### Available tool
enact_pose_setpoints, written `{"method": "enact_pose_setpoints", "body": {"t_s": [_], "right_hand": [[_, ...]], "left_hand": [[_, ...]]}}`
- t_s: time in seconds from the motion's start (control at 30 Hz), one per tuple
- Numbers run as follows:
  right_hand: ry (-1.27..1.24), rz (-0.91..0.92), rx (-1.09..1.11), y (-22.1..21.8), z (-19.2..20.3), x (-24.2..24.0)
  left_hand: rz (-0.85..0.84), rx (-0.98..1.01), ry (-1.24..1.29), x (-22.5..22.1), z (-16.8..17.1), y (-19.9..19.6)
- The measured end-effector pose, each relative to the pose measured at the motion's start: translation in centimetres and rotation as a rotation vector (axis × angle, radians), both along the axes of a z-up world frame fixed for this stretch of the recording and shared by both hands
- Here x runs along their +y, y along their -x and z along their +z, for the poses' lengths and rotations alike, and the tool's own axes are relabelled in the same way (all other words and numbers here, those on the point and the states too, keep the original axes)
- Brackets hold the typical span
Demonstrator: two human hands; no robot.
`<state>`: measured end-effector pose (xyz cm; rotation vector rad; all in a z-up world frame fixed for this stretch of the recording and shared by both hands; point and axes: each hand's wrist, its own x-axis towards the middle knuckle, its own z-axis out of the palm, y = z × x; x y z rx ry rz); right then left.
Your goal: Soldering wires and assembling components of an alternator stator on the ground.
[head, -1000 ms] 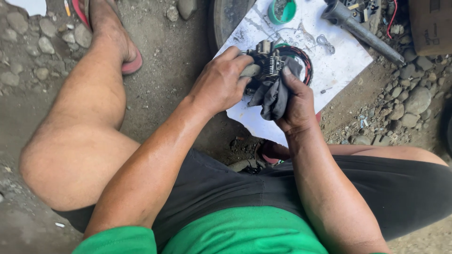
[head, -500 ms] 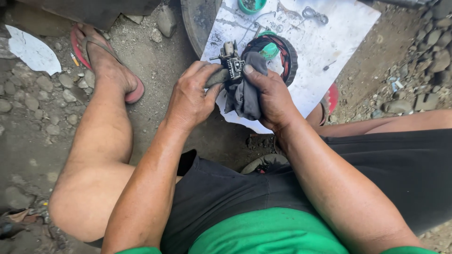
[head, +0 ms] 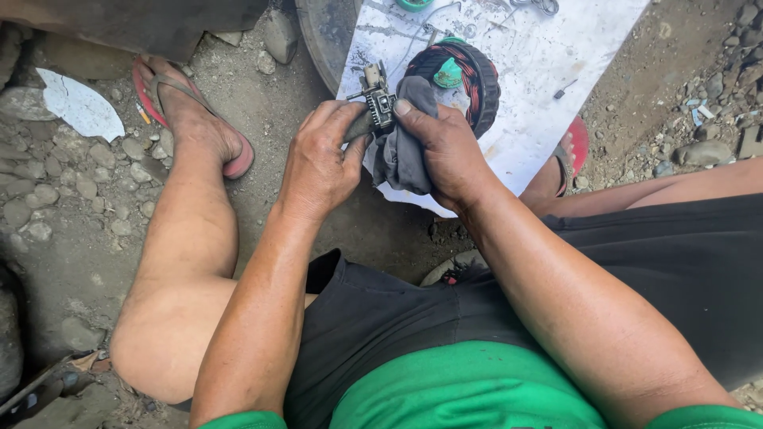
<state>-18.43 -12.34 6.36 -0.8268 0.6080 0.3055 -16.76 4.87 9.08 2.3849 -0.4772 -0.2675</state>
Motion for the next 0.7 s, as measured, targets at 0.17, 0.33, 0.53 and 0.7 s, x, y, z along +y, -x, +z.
{"method": "enact_pose_setpoints", "body": {"t_s": [0.17,0.33,0.53,0.7], "right_hand": [[0.022,0.024,-0.059,0.2,-0.1,0.2],[0.032,0.044,-0.042,0.3,0.5,-0.1],[0.033,0.036,-0.042,0.5,0.2,-0.1],[0.056,-0.012,-0.036,0.3,0.6,-0.3]], "left_hand": [[-0.004,-0.053,-0.042,-0.2,-0.4,0.3],[0.017,-0.044,-0.021,-0.3,-0.2,0.3],[0.017,-0.05,-0.053,-0.8,0.3,0.3],[-0.018,-0.107,-0.063,-1.0,0.7,0.2]]}}
